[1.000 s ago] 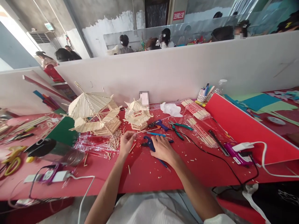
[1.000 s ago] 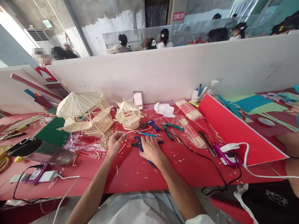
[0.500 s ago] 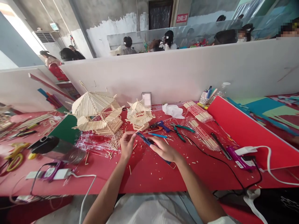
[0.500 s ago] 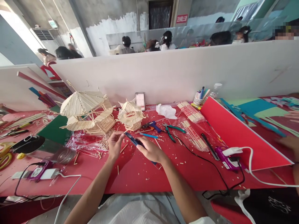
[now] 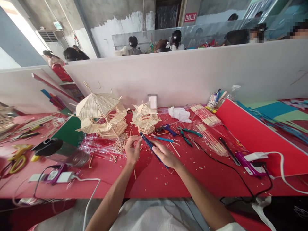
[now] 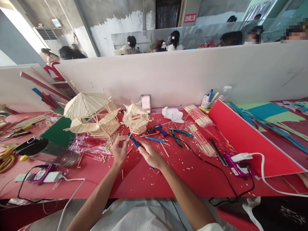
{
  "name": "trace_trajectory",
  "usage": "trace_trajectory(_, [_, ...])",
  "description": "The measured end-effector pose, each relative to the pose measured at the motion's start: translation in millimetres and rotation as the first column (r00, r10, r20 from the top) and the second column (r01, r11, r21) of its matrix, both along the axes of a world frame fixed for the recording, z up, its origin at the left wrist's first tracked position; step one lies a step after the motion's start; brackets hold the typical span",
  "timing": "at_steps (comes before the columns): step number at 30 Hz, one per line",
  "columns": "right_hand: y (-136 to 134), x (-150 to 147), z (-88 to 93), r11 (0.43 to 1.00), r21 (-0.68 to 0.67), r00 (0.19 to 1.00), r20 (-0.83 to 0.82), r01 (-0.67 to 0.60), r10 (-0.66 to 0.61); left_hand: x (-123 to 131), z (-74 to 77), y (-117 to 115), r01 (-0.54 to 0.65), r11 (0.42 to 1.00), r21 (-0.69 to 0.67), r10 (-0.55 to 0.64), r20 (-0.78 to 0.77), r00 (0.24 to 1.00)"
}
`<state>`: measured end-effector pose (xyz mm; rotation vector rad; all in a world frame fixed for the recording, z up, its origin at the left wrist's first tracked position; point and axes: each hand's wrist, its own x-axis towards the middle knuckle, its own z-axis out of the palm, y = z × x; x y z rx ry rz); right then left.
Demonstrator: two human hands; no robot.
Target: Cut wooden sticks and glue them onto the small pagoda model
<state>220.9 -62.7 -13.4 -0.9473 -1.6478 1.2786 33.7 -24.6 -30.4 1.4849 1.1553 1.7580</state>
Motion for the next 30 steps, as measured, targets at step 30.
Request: trace_trajectory(30, [15, 6, 0.7, 0.977, 0.119, 0.851, 0.518, -0.175, 0.089, -71, 35.4, 40, 0.470, 0.792, -0.391, -0.572, -0.746, 0.343])
